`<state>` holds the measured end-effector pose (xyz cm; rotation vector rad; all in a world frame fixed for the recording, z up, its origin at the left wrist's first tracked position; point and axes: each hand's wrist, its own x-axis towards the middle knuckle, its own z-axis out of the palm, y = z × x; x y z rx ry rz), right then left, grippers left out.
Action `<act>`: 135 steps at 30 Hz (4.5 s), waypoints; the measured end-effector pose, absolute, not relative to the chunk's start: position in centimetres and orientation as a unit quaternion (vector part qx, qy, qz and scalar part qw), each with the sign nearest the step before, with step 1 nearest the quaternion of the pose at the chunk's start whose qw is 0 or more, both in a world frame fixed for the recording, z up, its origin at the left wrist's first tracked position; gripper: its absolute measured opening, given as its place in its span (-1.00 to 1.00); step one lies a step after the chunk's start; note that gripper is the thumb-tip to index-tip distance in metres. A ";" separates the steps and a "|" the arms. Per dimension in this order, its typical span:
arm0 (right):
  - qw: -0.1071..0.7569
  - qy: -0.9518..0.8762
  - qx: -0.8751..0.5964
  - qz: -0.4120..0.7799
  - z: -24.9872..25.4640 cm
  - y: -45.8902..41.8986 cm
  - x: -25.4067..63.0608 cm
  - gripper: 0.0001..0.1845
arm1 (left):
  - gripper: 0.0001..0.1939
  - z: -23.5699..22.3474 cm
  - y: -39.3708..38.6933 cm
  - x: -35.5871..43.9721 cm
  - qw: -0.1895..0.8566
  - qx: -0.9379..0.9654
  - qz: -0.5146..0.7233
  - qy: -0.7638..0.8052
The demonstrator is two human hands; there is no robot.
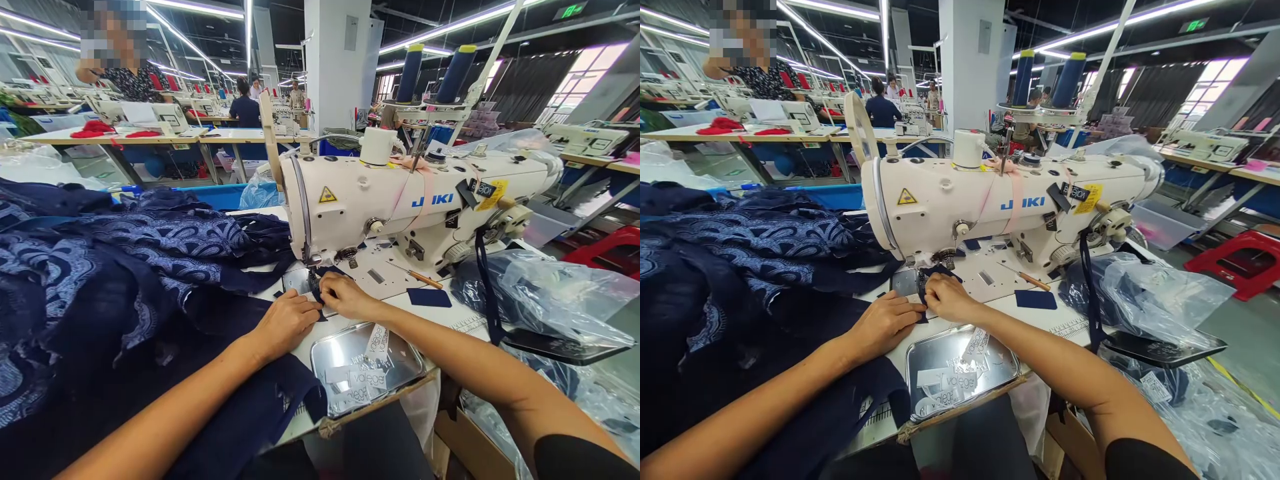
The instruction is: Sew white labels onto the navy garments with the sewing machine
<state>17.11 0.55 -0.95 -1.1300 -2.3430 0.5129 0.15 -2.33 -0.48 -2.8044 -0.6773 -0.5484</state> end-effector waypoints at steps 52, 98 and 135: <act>0.286 -0.863 -0.357 0.215 -1.3 -0.8 18.0 -0.71 | -0.72 -0.6 -1.9 0.4 0.324 -0.914 -0.114 -0.214; 0.116 -0.964 -0.186 -0.149 -0.6 3.6 20.1 -0.73 | -0.79 -0.2 -2.4 0.8 0.022 -0.900 -0.167 -0.403; 0.160 -0.952 -0.254 -0.061 -1.3 5.0 20.2 -0.66 | -0.82 -1.3 -1.2 2.3 0.141 -0.884 -0.197 -0.399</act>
